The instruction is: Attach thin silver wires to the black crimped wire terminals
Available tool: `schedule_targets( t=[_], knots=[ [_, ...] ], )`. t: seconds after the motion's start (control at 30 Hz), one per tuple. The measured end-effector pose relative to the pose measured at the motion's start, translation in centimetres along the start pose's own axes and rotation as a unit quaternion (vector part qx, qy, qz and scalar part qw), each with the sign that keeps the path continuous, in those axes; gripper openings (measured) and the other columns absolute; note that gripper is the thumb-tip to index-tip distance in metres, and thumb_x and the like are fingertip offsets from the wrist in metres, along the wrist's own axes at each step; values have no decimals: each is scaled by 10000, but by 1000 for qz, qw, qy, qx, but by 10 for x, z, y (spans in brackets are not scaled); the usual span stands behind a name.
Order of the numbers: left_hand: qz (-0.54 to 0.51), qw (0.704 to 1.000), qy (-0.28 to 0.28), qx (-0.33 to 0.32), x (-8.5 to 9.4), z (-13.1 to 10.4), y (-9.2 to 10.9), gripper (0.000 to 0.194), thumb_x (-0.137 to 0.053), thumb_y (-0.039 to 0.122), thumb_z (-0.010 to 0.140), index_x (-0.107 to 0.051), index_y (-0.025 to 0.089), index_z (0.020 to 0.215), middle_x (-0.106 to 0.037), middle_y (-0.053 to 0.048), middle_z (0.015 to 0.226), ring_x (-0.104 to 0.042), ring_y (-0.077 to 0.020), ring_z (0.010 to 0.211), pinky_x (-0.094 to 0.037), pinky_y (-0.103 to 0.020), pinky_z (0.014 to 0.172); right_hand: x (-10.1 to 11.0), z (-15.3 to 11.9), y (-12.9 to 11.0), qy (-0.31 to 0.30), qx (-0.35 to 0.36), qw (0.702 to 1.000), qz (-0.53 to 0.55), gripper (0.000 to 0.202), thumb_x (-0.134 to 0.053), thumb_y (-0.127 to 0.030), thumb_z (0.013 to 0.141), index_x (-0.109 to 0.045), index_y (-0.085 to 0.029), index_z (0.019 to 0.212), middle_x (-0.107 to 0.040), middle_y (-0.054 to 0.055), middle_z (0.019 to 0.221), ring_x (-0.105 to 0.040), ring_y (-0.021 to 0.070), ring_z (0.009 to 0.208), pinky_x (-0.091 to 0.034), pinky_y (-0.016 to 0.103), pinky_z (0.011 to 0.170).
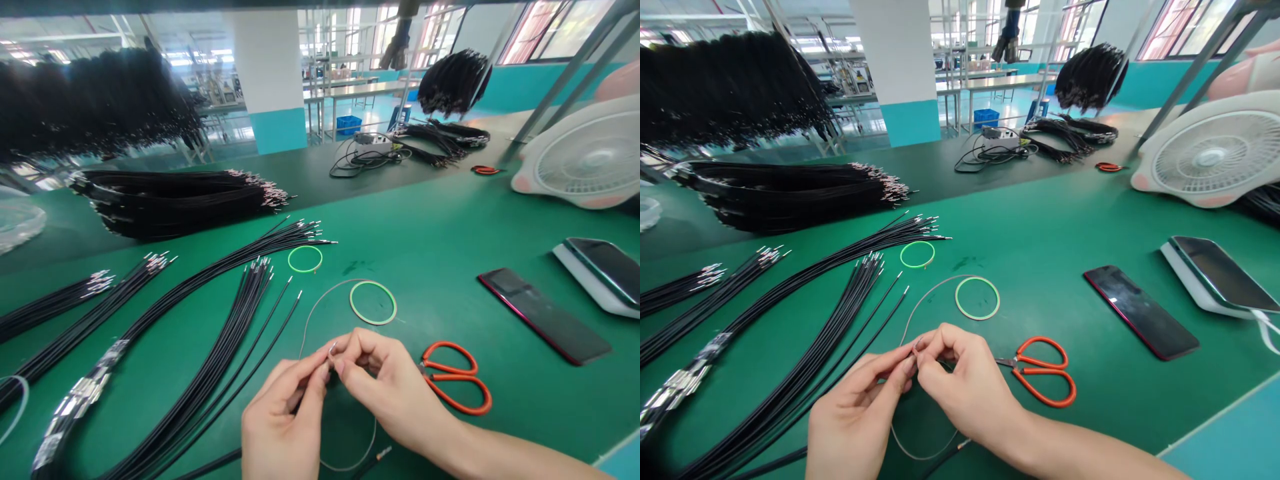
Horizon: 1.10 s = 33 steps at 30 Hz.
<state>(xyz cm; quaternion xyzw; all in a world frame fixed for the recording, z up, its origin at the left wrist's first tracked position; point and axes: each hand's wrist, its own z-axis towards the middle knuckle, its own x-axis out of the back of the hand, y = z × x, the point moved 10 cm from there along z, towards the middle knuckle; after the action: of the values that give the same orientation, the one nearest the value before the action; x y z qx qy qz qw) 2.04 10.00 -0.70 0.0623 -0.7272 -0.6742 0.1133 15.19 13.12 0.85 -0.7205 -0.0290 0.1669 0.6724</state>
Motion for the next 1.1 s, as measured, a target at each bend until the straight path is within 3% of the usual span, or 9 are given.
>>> schedule_targets(
  t=[0.2, 0.53, 0.67, 0.8, 0.9, 0.97, 1.03, 1.1],
  knots=[
    [-80, 988, 10, 134, 3, 2, -14, 256, -828, 315, 634, -782, 165, 836, -769, -62, 771, -689, -133, 617, -574, -171, 549, 0, 0, 1, -8, 6, 999, -33, 163, -619, -194, 827, -569, -170, 674, -645, 34, 873, -618, 154, 851, -474, 277, 778],
    [-199, 941, -63, 266, -8, -4, -30, 310, -879, 300, 581, -775, 159, 837, -724, -28, 686, -617, -71, 559, -530, -143, 546, -3, 1, 0, -25, 11, 999, -40, 163, -620, -213, 853, -587, -167, 700, -647, 30, 864, -611, 144, 839, -472, 266, 780],
    [-217, 935, -64, 273, -10, -4, -29, 315, -882, 298, 574, -762, 160, 831, -724, -24, 729, -617, -68, 569, -530, -148, 556, -4, 2, 2, -33, 14, 998, -54, 173, -614, -244, 865, -595, -171, 709, -658, 32, 855, -622, 150, 833, -490, 278, 783],
    [-162, 963, -66, 203, -9, 0, -15, 368, -860, 298, 604, -719, 138, 904, -701, -14, 664, -644, -97, 563, -540, -166, 541, 5, 5, -5, -33, 40, 983, -176, 145, -581, -277, 890, -654, -184, 806, -686, 69, 1039, -632, 192, 991, -474, 348, 900],
    [-130, 980, -24, 147, -3, 3, -6, 430, -859, 312, 579, -665, 140, 922, -670, 10, 584, -658, -128, 528, -538, -185, 496, 13, 3, -28, -12, 138, 935, -328, 235, -562, -263, 893, -640, -211, 1110, -625, 94, 1252, -549, 228, 1181, -391, 434, 1021],
    [-115, 986, -5, 124, -1, 4, -4, 452, -851, 324, 577, -625, 155, 930, -663, 21, 556, -656, -136, 508, -531, -189, 478, 7, -8, -52, -7, 265, 869, -418, 347, -548, -206, 877, -587, -232, 1222, -569, 87, 1340, -491, 230, 1247, -291, 477, 1091],
    [-106, 989, 1, 101, -2, 4, -3, 449, -833, 332, 599, -593, 173, 943, -658, 32, 538, -646, -132, 496, -521, -184, 472, -9, -24, -65, -24, 375, 790, -484, 338, -550, -171, 857, -617, -267, 1174, -554, 41, 1367, -464, 222, 1263, -190, 475, 1130],
    [-101, 992, -4, 78, -4, 4, -2, 419, -814, 332, 626, -584, 188, 946, -648, 47, 530, -631, -119, 487, -523, -182, 489, -19, -31, -67, -34, 413, 741, -528, 266, -566, -189, 859, -655, -292, 1087, -567, -4, 1357, -444, 225, 1272, -126, 458, 1135]
  ],
)
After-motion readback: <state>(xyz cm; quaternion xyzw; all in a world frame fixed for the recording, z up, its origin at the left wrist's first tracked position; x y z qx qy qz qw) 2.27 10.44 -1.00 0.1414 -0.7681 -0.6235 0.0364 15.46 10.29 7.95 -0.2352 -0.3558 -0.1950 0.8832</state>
